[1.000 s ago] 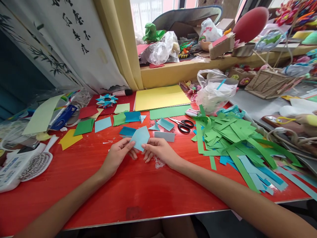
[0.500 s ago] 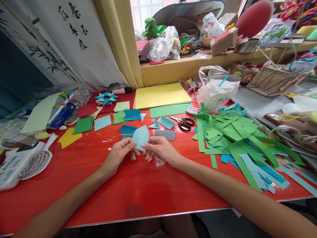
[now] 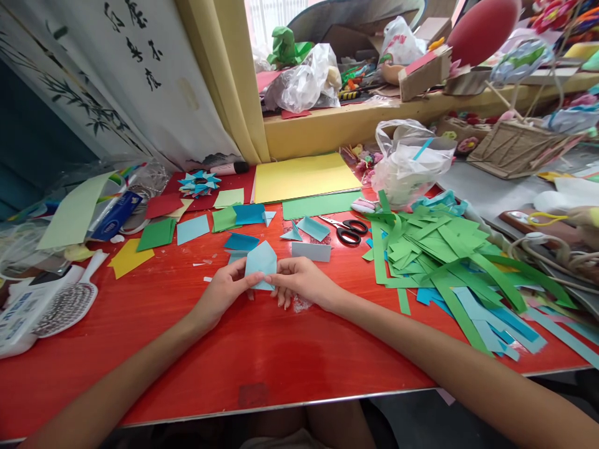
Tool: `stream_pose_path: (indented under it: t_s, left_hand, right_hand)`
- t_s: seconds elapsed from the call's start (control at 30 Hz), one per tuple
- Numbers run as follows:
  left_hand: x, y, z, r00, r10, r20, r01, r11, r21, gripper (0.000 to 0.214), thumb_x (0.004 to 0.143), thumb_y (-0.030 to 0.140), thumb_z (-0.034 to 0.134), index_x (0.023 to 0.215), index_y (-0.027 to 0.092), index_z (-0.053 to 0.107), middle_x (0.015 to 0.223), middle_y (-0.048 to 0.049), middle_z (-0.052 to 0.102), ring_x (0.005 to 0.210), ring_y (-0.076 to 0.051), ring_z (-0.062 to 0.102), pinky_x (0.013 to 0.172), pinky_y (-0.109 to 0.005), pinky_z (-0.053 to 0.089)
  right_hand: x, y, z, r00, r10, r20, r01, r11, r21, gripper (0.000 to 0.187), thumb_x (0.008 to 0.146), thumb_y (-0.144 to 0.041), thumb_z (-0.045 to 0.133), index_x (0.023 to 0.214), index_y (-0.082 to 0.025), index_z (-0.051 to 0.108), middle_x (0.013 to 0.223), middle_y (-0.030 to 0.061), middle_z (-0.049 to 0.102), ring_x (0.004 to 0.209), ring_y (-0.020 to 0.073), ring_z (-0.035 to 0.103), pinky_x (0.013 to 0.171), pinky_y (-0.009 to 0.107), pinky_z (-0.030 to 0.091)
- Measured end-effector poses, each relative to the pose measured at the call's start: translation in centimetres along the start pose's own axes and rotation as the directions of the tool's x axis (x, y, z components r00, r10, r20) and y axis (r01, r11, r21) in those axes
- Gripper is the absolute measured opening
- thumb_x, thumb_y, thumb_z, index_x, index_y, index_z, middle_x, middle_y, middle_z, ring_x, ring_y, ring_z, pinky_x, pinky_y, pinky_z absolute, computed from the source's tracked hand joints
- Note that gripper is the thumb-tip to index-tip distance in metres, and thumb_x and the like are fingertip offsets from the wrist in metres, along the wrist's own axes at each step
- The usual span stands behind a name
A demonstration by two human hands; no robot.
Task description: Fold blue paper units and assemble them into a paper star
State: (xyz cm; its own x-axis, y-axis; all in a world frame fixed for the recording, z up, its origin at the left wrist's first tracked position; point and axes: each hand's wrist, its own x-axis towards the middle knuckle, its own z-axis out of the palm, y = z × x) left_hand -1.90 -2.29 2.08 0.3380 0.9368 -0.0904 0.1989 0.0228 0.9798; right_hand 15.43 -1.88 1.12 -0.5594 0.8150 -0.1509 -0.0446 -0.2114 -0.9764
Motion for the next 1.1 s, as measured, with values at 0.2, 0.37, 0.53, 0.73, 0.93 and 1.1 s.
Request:
stream_pose_path:
  t_s: [0.2,0.37,0.53,0.73,0.93,1.1]
  left_hand:
    - [-0.2,-0.4,0.2,0.995,-0.003,-0.097,0.004,1.0,0.019,0.023,0.073,0.037,0.055,0.079,0.015,0.055,0.068,0.0017,0.051,0.055,-0.009,0.044,0.049,-0.021,0.038]
    - [-0.3,-0.2,0.2,0.991,-0.069,-0.115,0.062,0.996,-0.061,0.023,0.071,0.037,0.058,0.075,0.014,0.055,0.065,0.0021,0.051,0.057,-0.01,0.044,0.05,-0.02,0.037]
    - [0.0,-0.5,0.1,0.982,-0.078,-0.17,0.067,0.995,-0.069,0.024,0.07,0.037,0.058,0.072,0.014,0.053,0.062,0.0028,0.051,0.057,-0.01,0.045,0.054,-0.021,0.037]
    - [0.4,0.4,-1.3,0.931,0.299,-0.208,-0.221,0.918,0.33,0.043,0.071,0.031,0.058,0.111,0.022,0.043,0.111,-0.0053,0.048,0.1,-0.019,0.046,0.08,-0.03,0.04]
    - [-0.2,1.7,-1.6,0.854,0.464,0.235,-0.494,0.584,0.644,0.012,0.08,0.029,0.051,0.085,0.022,0.058,0.094,-0.0015,0.059,0.102,-0.019,0.042,0.092,-0.035,0.027]
    - [0.3,1.1,-1.4,0.905,0.315,0.286,-0.425,0.66,0.62,0.021,0.08,0.033,0.048,0.068,0.018,0.056,0.07,0.0011,0.058,0.077,-0.015,0.047,0.078,-0.031,0.033]
  right_hand:
    - [-0.1,0.2,-0.1,0.997,0.003,0.076,0.001,0.999,-0.053,0.022,0.074,-0.035,0.057,0.073,-0.013,0.052,0.067,0.0025,0.062,0.05,0.0102,0.06,0.048,0.021,0.048]
    - [0.0,0.3,0.0,0.997,0.008,0.071,-0.007,1.0,-0.006,0.022,0.075,-0.034,0.056,0.071,-0.013,0.051,0.067,0.0028,0.062,0.051,0.0112,0.06,0.049,0.022,0.049]
    - [0.1,0.2,0.1,0.999,-0.031,-0.021,0.032,0.998,0.049,0.022,0.076,-0.035,0.054,0.074,-0.013,0.051,0.068,0.0024,0.061,0.053,0.0118,0.061,0.051,0.024,0.05]
    - [0.0,0.2,-0.2,1.0,-0.025,0.016,0.026,0.998,-0.063,0.022,0.078,-0.035,0.052,0.07,-0.014,0.051,0.061,0.0009,0.06,0.046,0.0098,0.057,0.044,0.02,0.047]
    - [-0.5,-0.1,-0.1,0.994,0.016,0.108,0.013,0.965,-0.26,0.024,0.079,-0.035,0.049,0.069,-0.014,0.051,0.054,-0.001,0.055,0.039,0.0067,0.051,0.034,0.015,0.036]
    - [-0.6,-0.3,-0.1,0.987,0.023,0.156,0.023,0.958,-0.286,0.021,0.078,-0.033,0.049,0.069,-0.014,0.051,0.055,-0.0014,0.055,0.039,0.0061,0.05,0.035,0.015,0.037]
